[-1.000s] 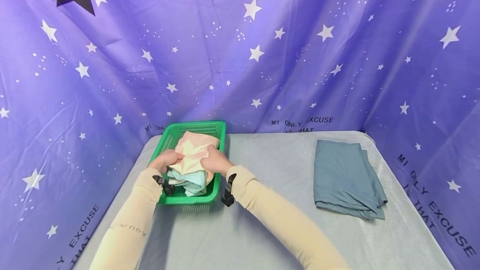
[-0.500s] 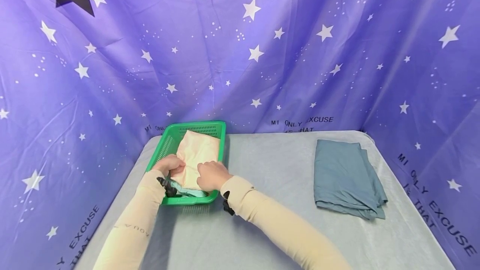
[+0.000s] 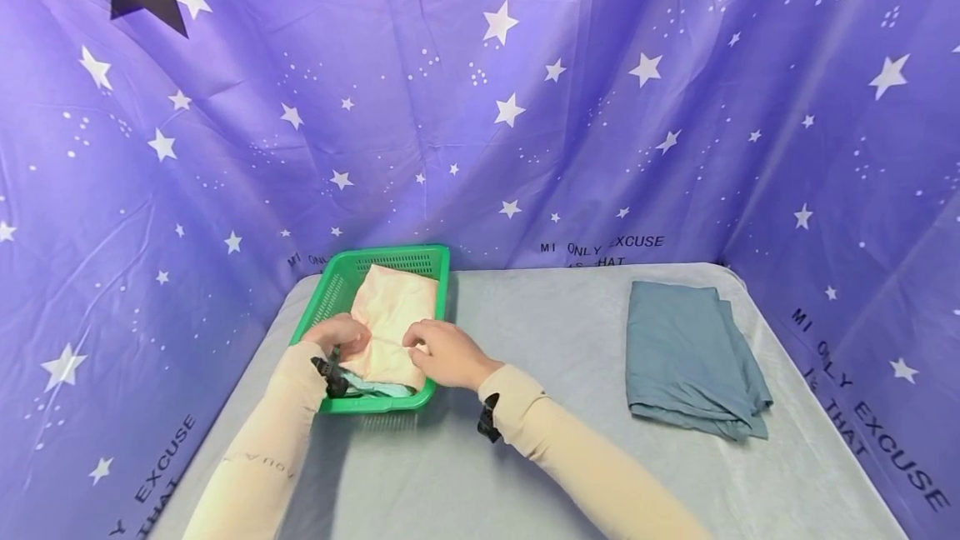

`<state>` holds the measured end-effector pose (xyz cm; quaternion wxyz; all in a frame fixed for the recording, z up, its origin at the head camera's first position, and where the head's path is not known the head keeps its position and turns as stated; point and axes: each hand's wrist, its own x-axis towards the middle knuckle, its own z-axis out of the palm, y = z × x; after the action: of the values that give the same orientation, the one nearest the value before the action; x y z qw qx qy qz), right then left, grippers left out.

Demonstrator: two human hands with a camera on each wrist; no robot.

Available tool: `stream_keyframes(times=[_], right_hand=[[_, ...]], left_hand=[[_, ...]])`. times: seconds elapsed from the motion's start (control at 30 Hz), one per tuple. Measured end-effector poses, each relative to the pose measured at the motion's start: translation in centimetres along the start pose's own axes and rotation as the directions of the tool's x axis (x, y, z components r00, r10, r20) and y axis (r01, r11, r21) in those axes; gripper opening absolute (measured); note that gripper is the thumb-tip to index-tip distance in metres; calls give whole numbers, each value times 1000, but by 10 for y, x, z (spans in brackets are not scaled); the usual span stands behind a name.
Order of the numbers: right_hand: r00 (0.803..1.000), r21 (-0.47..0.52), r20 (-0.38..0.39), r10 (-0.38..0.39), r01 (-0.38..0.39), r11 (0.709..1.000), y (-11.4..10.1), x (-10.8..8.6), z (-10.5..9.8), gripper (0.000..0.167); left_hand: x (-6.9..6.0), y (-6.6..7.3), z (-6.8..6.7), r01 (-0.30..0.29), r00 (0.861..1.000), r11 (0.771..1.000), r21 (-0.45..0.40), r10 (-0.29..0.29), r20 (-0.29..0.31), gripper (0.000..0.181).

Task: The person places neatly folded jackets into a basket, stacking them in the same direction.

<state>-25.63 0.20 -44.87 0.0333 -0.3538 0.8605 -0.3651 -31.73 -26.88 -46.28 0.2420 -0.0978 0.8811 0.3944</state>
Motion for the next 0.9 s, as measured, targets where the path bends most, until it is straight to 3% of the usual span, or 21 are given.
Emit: stream_keyframes(times=[0.1, 0.13, 0.27, 0.37, 0.43, 0.53, 0.63, 0.7, 0.83, 0.9], right_hand=[[999, 93, -45, 29, -24, 995, 9, -12, -10, 18], [997, 119, -55, 48, -41, 992, 13, -16, -13, 17], [988, 193, -98, 119, -98, 976, 24, -34, -26, 17], [978, 226, -146, 151, -115, 967, 30, -46, -36, 15], [971, 230, -183, 156, -112, 967, 33, -53, -43, 14], [960, 242, -230, 160, -103, 965, 40, -62, -54, 13], [948, 252, -266, 175, -107, 962, 48, -74, -67, 14], [937, 257, -291, 191, -116, 959, 56, -84, -77, 15], [898, 251, -376, 231, -141, 958, 75, -106, -96, 19], [871, 243, -436, 228, -130, 961, 88, -118, -106, 19]], left_hand=[[-9, 3, -3, -15, 1000, 999, 34, 16, -26, 13], [-12, 5, -4, -21, 999, 999, 43, 23, -34, 17], [-28, 16, -6, -53, 996, 998, 27, 55, -71, 69], [-38, 28, -5, -105, 984, 993, 50, 110, -136, 76], [-45, 37, -3, -150, 967, 984, 94, 166, -196, 75], [-55, 49, 4, -255, 917, 955, 151, 289, -276, 63], [-64, 59, 14, -384, 844, 906, 175, 422, -331, 48], [-70, 63, 23, -469, 787, 866, 177, 500, -362, 40], [-78, 71, 39, -590, 687, 794, 150, 591, -423, 29], [-80, 78, 47, -633, 654, 764, 124, 613, -443, 25]])
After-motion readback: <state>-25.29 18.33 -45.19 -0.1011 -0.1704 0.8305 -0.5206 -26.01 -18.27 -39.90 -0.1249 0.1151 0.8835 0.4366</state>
